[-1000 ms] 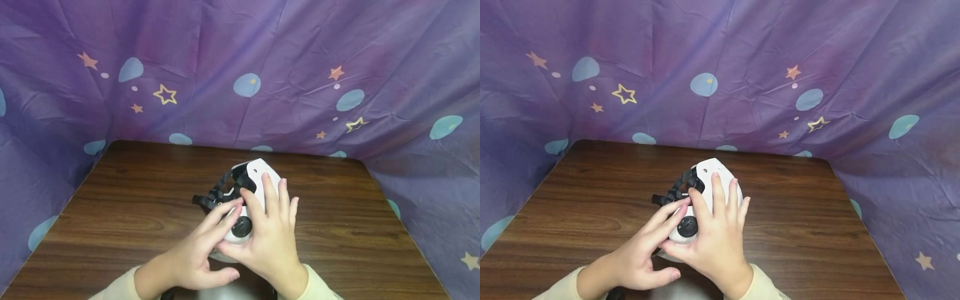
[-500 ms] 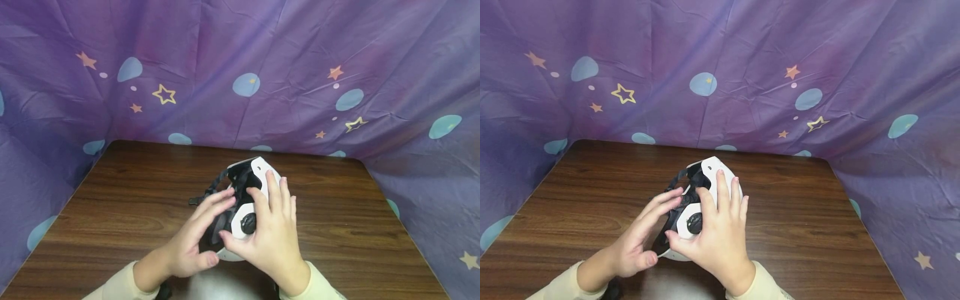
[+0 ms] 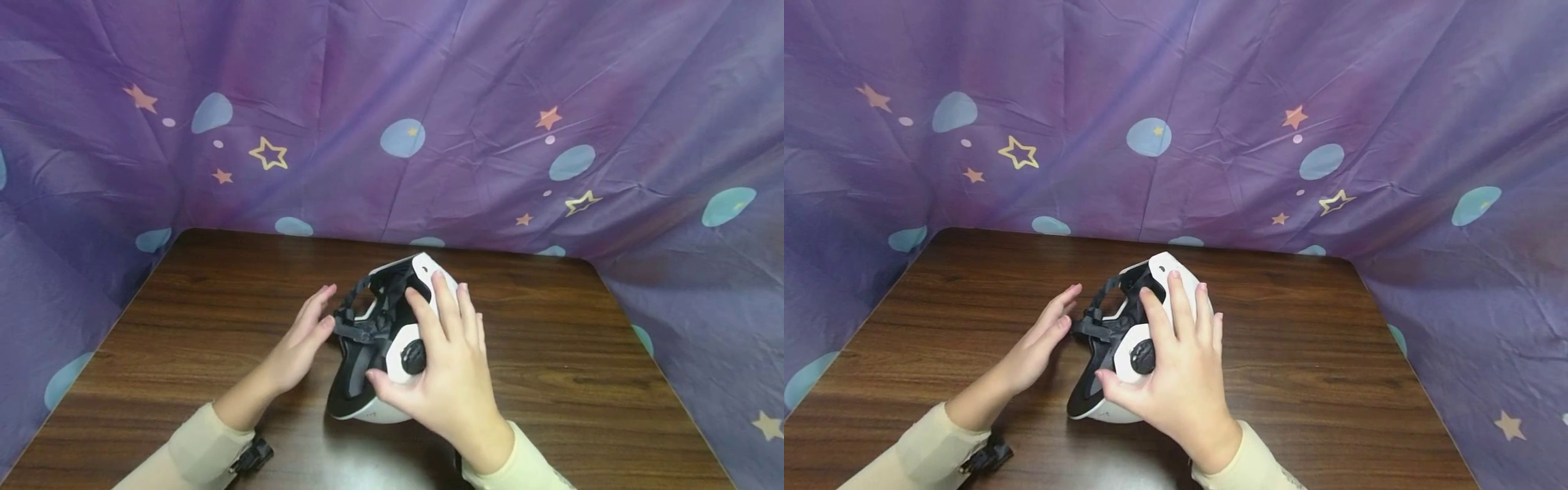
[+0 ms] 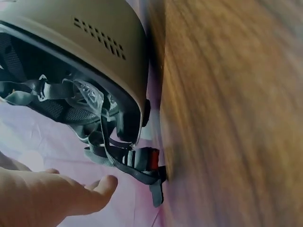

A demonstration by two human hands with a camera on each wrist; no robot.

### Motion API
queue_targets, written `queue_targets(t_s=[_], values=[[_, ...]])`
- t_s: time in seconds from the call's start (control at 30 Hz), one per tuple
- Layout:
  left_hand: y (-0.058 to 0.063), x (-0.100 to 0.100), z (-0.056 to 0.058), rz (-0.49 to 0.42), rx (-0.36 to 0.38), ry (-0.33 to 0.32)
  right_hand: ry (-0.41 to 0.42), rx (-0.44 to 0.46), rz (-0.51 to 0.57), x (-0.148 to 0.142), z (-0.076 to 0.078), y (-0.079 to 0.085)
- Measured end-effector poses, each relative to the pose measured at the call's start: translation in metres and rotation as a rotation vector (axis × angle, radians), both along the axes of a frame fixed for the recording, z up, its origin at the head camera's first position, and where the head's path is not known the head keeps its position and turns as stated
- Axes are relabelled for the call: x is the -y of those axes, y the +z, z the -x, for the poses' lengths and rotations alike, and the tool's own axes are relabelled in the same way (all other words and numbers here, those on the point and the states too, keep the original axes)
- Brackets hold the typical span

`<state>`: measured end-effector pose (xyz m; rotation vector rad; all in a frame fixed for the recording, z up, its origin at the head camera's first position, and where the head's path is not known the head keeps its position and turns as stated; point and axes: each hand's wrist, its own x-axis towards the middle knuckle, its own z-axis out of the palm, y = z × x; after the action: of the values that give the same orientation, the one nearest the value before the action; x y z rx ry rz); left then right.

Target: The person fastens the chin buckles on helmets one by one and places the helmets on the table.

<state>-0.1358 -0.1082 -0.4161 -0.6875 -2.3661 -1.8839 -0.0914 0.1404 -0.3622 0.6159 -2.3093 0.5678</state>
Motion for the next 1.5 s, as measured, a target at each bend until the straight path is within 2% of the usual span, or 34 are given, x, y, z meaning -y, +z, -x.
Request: queue_targets(t_s=[0.07,0.33,0.47,0.67,0.87,1.07,1.3,1.5], values=[[0.000,0.001,0.001,0.017,0.021,-0.006,0.021,0.001,-0.002,-0.002,0.002,0.000],[-0.001,0.000,0.001,0.004,-0.035,-0.050,0.099,-0.066,-0.022,-0.003,0.002,0.002],[-0.003,0.000,0.001,-0.004,-0.026,-0.064,0.105,-0.080,-0.035,-0.003,0.002,0.002],[-0.007,0.002,0.002,0.038,-0.018,-0.098,0.097,-0.032,-0.083,-0.008,0.002,0.006],[-0.008,0.005,0.000,0.093,-0.062,-0.099,0.074,0.015,-0.164,-0.017,0.003,0.012],[-0.011,0.007,-0.001,0.162,-0.108,-0.098,0.084,0.021,-0.184,-0.024,0.005,0.014],[-0.010,0.005,0.003,0.210,-0.156,-0.101,0.202,-0.042,-0.134,-0.025,0.012,0.019],[-0.008,0.005,0.004,0.223,-0.136,-0.074,0.260,-0.031,-0.121,-0.022,0.012,0.022]])
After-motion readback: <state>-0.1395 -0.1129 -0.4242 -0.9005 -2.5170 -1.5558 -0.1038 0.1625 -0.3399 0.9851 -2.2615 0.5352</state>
